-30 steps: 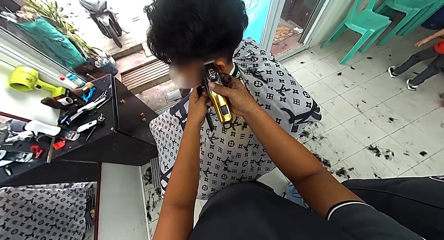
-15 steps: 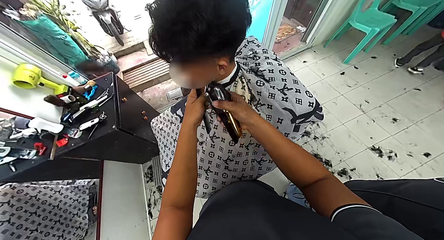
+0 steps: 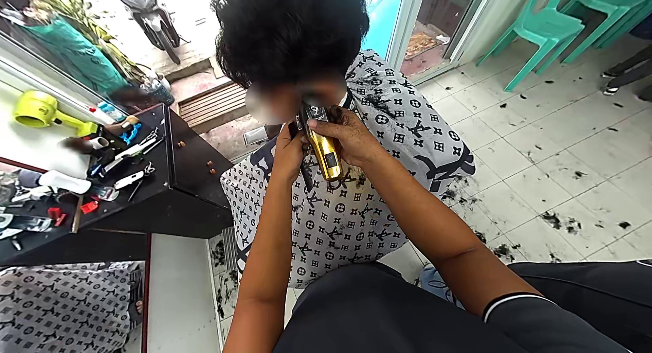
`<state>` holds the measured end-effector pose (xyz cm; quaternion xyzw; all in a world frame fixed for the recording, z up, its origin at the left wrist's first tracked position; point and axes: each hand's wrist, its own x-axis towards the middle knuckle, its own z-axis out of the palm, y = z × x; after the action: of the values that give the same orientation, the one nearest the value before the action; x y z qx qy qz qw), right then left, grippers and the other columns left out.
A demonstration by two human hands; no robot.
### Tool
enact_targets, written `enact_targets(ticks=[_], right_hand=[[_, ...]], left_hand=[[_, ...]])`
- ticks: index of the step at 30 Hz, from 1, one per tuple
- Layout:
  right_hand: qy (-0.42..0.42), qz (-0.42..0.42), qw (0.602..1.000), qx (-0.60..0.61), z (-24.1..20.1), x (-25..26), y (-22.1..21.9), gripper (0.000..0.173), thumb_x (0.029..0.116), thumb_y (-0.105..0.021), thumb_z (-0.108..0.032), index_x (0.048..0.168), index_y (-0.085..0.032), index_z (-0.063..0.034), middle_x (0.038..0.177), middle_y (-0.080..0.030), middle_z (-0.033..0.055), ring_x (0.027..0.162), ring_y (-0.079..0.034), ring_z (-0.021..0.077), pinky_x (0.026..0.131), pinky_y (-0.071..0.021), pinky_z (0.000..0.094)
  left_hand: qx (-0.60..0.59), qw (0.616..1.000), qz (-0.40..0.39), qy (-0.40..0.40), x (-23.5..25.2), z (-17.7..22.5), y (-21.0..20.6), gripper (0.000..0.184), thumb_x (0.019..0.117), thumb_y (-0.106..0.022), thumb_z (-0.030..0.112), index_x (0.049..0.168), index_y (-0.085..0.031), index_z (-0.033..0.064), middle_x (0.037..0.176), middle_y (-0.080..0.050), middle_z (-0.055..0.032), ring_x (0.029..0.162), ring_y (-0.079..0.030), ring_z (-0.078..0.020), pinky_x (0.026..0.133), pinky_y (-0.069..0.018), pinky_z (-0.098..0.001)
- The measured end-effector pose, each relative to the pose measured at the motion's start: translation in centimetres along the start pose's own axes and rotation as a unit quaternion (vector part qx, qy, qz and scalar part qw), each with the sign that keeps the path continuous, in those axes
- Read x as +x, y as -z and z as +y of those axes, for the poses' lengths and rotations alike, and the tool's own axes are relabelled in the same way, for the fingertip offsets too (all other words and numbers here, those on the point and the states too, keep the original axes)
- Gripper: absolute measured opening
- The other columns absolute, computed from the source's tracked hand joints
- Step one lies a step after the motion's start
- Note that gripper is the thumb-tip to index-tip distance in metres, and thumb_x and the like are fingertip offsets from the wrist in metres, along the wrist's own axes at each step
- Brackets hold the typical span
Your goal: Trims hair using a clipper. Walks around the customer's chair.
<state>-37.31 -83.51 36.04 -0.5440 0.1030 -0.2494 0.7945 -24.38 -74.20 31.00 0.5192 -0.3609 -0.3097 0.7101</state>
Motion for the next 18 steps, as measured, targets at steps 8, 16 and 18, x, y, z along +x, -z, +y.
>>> enact_targets(ticks=[8,16,18], right_hand=[[0.009,0.007,1.0,-0.011,0.04,0.26,-0.1,0.04,0.095,-0.068,-0.01,0.13,-0.052,0.0032,0.105,-0.067,0.0153,0.089,-0.071,0.0227,0.082,-0.0623,0.0398],[0.02,0.007,1.0,-0.004,-0.09,0.21,-0.18,0.039,0.0955,-0.067,-0.009,0.129,-0.051,0.0034,0.104,-0.067,0.0154,0.088,-0.071,0.0228,0.081,-0.0626,0.0401],[0.035,0.001,0.999,0.0,0.01,0.18,-0.18,0.043,0.0948,-0.067,-0.009,0.132,-0.049,0.0034,0.107,-0.066,0.0158,0.091,-0.071,0.0238,0.082,-0.0625,0.0411]], left_hand=[[-0.004,1.0,0.007,0.004,0.1,0.09,-0.04,0.021,0.1039,-0.048,0.004,0.122,-0.054,0.0131,0.083,-0.063,0.0035,0.066,-0.059,-0.0048,0.06,-0.0523,-0.021],[-0.02,1.0,0.003,-0.002,0.2,0.11,-0.11,0.018,0.1048,-0.046,0.003,0.117,-0.055,0.0131,0.078,-0.062,0.004,0.062,-0.057,-0.0039,0.057,-0.05,-0.0195],[-0.017,1.0,0.003,-0.002,0.17,0.11,-0.12,0.018,0.1055,-0.045,0.004,0.118,-0.055,0.0137,0.079,-0.062,0.0048,0.062,-0.056,-0.0026,0.056,-0.0483,-0.0179]])
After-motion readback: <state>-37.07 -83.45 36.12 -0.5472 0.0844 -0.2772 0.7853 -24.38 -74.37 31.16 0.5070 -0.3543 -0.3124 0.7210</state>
